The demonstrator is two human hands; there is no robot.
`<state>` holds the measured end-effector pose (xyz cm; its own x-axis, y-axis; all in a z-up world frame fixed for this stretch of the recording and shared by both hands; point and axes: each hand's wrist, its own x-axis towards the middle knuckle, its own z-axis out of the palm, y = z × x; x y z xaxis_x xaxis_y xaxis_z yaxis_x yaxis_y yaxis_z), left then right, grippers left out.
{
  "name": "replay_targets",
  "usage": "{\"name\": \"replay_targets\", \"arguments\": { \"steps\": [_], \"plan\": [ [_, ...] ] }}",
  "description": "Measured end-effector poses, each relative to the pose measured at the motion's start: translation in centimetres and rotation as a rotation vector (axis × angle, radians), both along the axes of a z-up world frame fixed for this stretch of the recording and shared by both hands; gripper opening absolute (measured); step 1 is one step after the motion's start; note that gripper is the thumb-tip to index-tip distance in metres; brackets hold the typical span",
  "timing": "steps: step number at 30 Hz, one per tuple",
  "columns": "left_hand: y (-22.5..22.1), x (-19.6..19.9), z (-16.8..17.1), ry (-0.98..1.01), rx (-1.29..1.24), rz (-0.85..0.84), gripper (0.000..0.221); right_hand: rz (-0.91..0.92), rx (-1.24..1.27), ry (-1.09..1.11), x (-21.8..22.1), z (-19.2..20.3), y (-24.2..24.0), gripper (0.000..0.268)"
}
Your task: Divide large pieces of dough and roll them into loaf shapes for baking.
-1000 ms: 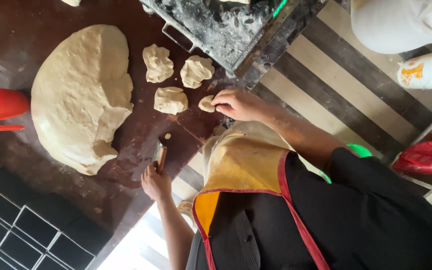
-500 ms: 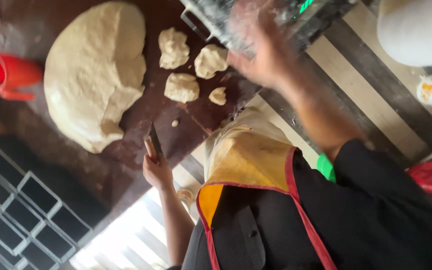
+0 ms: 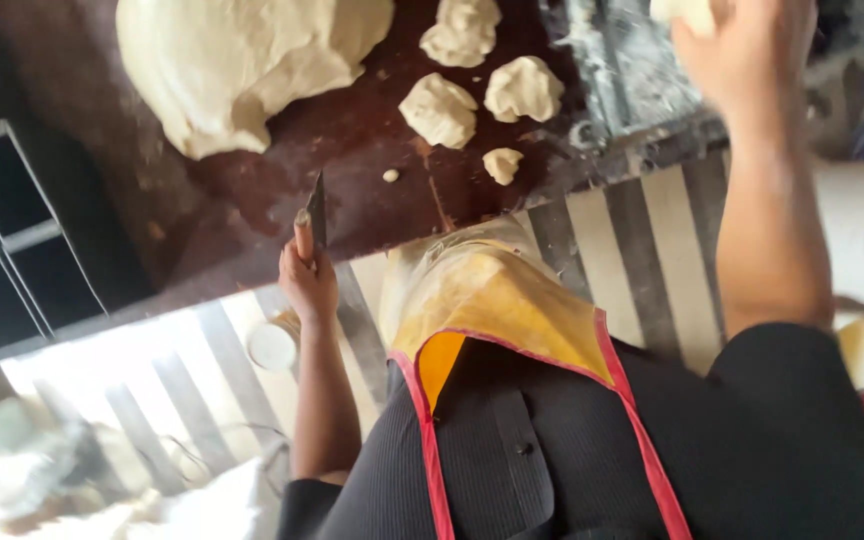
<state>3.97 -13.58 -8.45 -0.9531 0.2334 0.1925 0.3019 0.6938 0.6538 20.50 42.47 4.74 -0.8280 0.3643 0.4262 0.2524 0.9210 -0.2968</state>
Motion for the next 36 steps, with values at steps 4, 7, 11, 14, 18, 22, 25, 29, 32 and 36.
{"name": "replay_targets", "arguments": {
  "steps": [4, 7, 11, 14, 18, 22, 25, 29, 32, 36],
  "plan": [
    [0.1, -0.7, 0.3, -0.015, 0.014, 0.021, 0.023, 0.218, -0.054, 0.151, -5.6, 6.4, -10.7, 0.020],
    [0.0, -1.8, 1.6, -0.087, 0.010, 0.046, 0.020, 0.426, -0.030, 0.590, -11.1, 4.8, -17.3, 0.032],
    [-2.3, -2.6, 1.3, -0.239, 0.089, 0.129, 0.020, 0.557, -0.128, 0.767, -18.3, -4.9, -26.4, 0.040],
    [-5.3, -2.0, -0.2, -0.294, 0.155, 0.175, 0.021, 0.484, -0.216, 0.364, -21.1, -9.2, -31.6, 0.050],
    [-10.7, -1.8, -0.3, -0.273, 0.197, 0.209, 0.020, 0.449, -0.245, 0.074, -24.2, -13.8, -36.8, 0.052],
    [-14.9, -4.8, 1.1, -0.323, 0.217, 0.258, 0.018, 0.586, -0.349, 0.008, -30.0, -14.9, -41.2, 0.048],
    [-16.0, -9.9, 3.1, -0.261, 0.142, 0.189, 0.016, 0.577, -0.236, -0.058, -36.0, -14.1, -44.1, 0.060],
    [-13.0, -18.9, 9.5, 0.197, -0.024, -0.226, 0.020, 0.405, -0.074, -0.094, -41.8, -20.9, -46.2, 0.061],
    [-9.5, -24.7, 10.9, 0.324, -0.143, -0.514, 0.024, 0.362, -0.067, -0.149, -40.0, -25.3, -47.5, 0.041],
    [-3.7, -31.1, 6.0, 0.239, -0.408, -0.825, 0.012, 0.354, -0.224, -0.183, -37.6, -22.1, -48.1, 0.017]
  ]
}}
